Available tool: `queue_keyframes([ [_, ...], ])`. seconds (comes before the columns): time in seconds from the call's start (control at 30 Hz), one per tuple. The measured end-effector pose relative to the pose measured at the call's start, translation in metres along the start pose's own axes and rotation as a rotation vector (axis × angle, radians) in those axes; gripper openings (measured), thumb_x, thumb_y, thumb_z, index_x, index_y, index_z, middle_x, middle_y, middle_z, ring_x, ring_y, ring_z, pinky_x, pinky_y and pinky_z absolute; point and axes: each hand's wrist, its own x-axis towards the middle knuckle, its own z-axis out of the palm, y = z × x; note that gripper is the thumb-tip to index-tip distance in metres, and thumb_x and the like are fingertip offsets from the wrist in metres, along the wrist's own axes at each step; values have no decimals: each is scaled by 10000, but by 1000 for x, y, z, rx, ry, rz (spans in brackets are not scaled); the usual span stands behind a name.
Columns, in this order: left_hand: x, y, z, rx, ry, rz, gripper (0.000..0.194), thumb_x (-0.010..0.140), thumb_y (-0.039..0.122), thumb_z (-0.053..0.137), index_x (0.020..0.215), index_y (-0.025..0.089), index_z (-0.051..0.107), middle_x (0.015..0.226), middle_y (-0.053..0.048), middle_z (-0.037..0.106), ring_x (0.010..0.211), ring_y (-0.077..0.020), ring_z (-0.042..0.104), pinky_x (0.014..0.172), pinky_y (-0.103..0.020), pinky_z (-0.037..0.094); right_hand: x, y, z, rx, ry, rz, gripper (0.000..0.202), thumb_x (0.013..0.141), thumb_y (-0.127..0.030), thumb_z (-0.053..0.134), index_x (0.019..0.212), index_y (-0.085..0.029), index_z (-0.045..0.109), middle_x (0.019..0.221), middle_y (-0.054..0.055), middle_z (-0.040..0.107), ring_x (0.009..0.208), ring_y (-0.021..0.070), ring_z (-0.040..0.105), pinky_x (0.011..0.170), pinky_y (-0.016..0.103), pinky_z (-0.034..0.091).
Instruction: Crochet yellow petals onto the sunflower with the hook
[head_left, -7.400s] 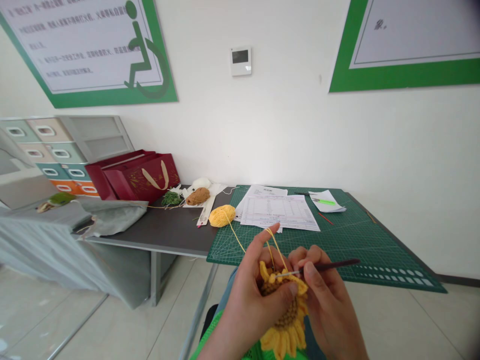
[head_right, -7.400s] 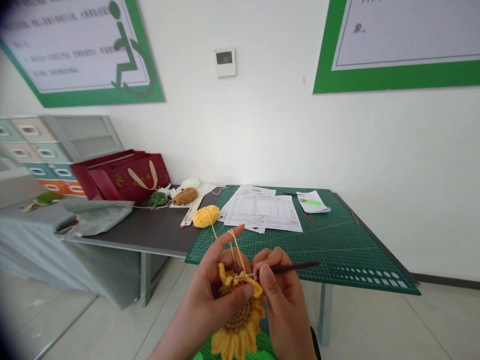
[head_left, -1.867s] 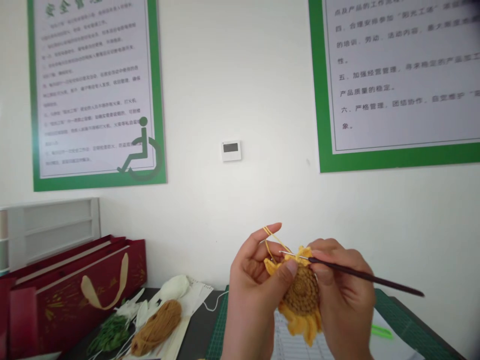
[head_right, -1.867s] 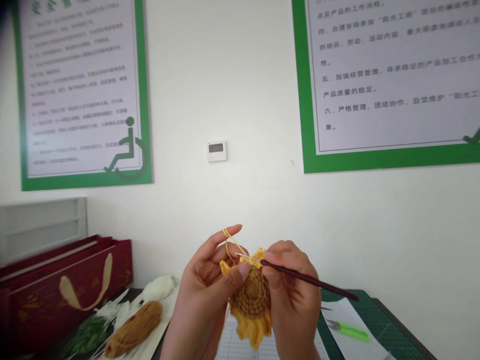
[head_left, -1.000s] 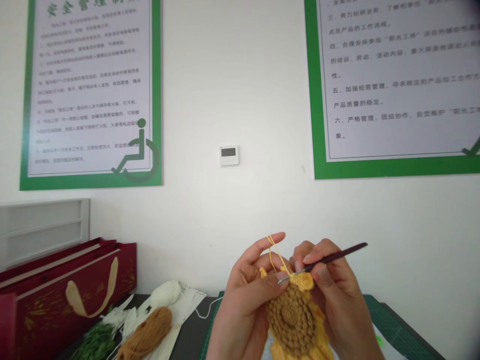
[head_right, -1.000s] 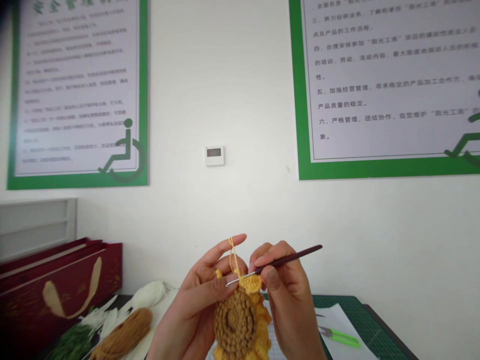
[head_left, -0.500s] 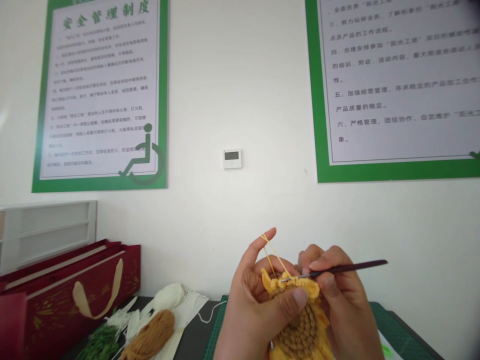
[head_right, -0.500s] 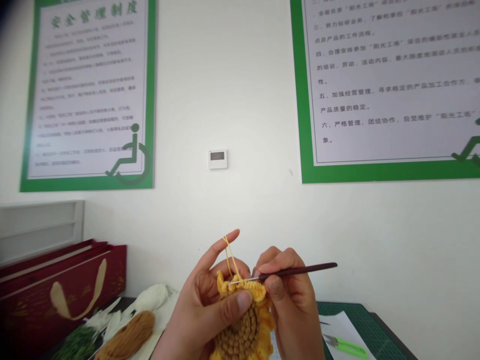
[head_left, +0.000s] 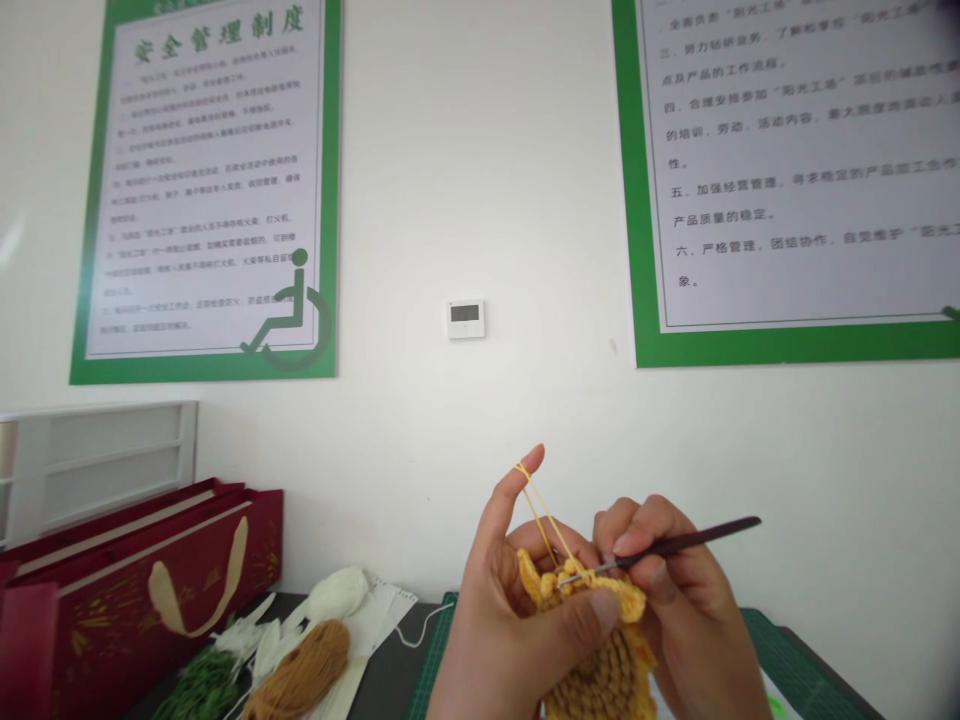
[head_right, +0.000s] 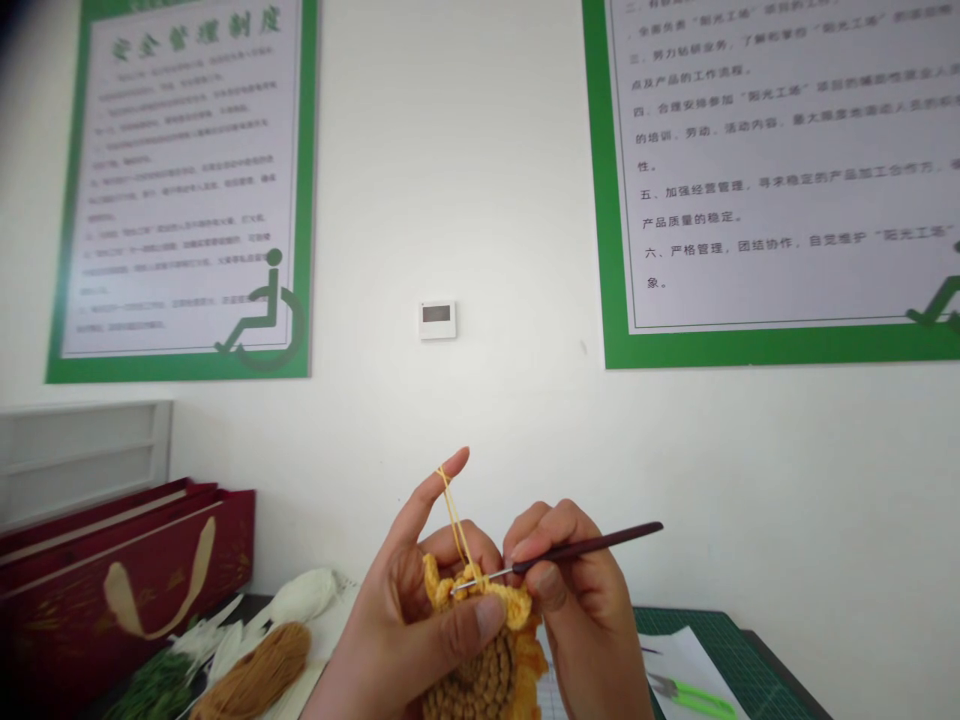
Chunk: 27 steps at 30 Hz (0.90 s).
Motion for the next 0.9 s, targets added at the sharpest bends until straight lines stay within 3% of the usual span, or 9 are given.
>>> queue_keyframes([
  [0.17, 1, -2, -1, 3, 58, 19, 1018, 693, 207, 898, 1544, 310, 348, 799, 12, 655, 658, -118, 585, 643, -250, 432, -3, 1, 11, -226, 154, -243, 72, 976, -266, 595, 972, -267, 666, 841, 24, 609, 751, 159, 578, 641, 281, 487],
  [0.27, 0, -3, 0, 19, 108, 40, 999, 686, 214, 900, 1530, 286, 371, 802, 6, 660, 673, -130, 597, 664, -264, 458, -4, -2, 19, -324, 172, -335, 86, 970, -219, 600, 981, -265, 672, 841, 26, 625, 782, 165, 594, 643, 278, 495],
  [0.63, -5, -4, 15, 33, 188, 132, 981, 701, 191, 882, 1533, 313, 376, 793, 8, 670, 631, -118, 597, 622, -228, 491, -8, 1, 46, -211, 423, -337, 184, 974, -250, 587, 798, -244, 534, 814, -5, 587, 827, 179, 592, 667, 326, 404],
  [0.77, -5, -7, 19, 63, 203, 165, 940, 744, 184, 838, 1536, 325, 352, 825, -2, 670, 637, -152, 614, 620, -278, 545, -7, 1, 50, -260, 499, -359, 186, 970, -225, 596, 793, -234, 540, 800, -18, 568, 822, 165, 591, 652, 318, 392],
  [0.9, -5, -11, 21, 52, 224, 203, 863, 742, 183, 834, 1490, 317, 425, 914, -27, 688, 655, -148, 619, 634, -280, 557, -6, 3, 48, -257, 513, -367, 185, 975, -225, 591, 799, -230, 536, 800, -20, 572, 810, 156, 590, 624, 304, 391],
])
